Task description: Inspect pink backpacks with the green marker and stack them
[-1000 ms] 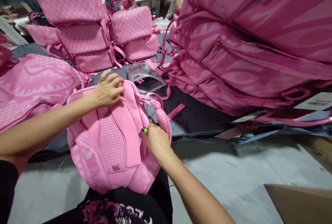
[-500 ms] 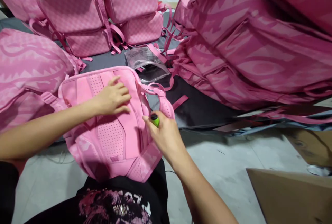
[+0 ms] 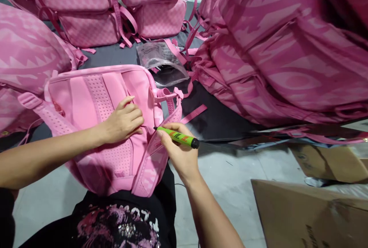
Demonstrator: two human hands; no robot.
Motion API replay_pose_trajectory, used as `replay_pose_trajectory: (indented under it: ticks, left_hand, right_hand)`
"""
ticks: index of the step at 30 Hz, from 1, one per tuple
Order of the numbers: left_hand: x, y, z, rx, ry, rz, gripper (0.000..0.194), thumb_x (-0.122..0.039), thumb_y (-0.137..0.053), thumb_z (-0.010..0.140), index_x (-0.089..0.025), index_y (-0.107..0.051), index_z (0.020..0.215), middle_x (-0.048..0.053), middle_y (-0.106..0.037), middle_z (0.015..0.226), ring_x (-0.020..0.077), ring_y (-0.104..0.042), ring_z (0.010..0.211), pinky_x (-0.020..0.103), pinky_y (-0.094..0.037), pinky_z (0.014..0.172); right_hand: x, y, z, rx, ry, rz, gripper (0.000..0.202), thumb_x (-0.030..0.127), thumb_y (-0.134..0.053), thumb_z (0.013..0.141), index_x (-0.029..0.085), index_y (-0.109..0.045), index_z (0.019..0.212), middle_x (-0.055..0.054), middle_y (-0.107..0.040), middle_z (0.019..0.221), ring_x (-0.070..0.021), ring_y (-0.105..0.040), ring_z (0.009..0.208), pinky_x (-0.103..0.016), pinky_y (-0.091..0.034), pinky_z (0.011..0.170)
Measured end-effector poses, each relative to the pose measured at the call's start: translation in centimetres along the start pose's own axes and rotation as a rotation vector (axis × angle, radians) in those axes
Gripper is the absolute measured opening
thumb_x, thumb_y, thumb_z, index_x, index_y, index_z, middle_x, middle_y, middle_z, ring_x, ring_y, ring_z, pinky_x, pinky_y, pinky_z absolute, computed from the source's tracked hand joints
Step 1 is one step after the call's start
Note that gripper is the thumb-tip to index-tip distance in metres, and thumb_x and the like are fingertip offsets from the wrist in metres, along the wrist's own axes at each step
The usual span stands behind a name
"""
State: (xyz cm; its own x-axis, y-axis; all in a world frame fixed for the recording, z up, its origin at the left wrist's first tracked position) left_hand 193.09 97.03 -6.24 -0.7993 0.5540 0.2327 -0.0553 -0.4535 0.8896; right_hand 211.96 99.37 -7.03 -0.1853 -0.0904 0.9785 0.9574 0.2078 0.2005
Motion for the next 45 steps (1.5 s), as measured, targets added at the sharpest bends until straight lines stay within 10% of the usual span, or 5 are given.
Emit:
replay_pose_trajectory:
  ticks: [9, 45]
  left_hand:
    - [0.0, -0.8, -0.1, -0.062, 0.033, 0.015, 0.035, -0.038, -0.04, 0.1, -0.018, -0.061, 0.08, 0.002, -0.061, 0.078, 0.018, -0.052, 0.082, 0.046, -0.037, 0.111]
    - [0.9, -4.1, 1.3, 0.232, 0.049, -0.102, 0.03, -0.046, -0.056, 0.092, -0.017, -0.064, 0.093, 0.005, -0.066, 0.092, 0.0231, -0.055, 0.095, 0.047, -0.032, 0.112]
  right_hand:
    - [-1.3, -3.0, 0.7, -0.025, 0.078, -0.163, 0.022, 0.041, -0.071, 0.081, 0.019, -0.067, 0.083, 0.001, -0.065, 0.066, -0.0131, -0.058, 0.055, -0.026, -0.046, 0.052]
    - [-4.4, -2.8, 1.5, 0.006, 0.042, -0.213, 0.02, 0.039, -0.069, 0.084, 0.02, -0.07, 0.089, -0.002, -0.07, 0.078, -0.0166, -0.064, 0.066, -0.031, -0.051, 0.063]
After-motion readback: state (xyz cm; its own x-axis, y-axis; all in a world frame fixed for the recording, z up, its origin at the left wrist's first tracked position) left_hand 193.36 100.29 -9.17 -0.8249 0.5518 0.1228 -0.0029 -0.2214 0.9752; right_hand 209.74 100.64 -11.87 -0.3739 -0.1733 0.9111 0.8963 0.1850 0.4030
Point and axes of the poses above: each hand's wrist, its own z-axis towards the middle knuckle, its own y-axis out of the back of the hand, x = y × z, the point moved 4 cm from there along z, towards the middle knuckle
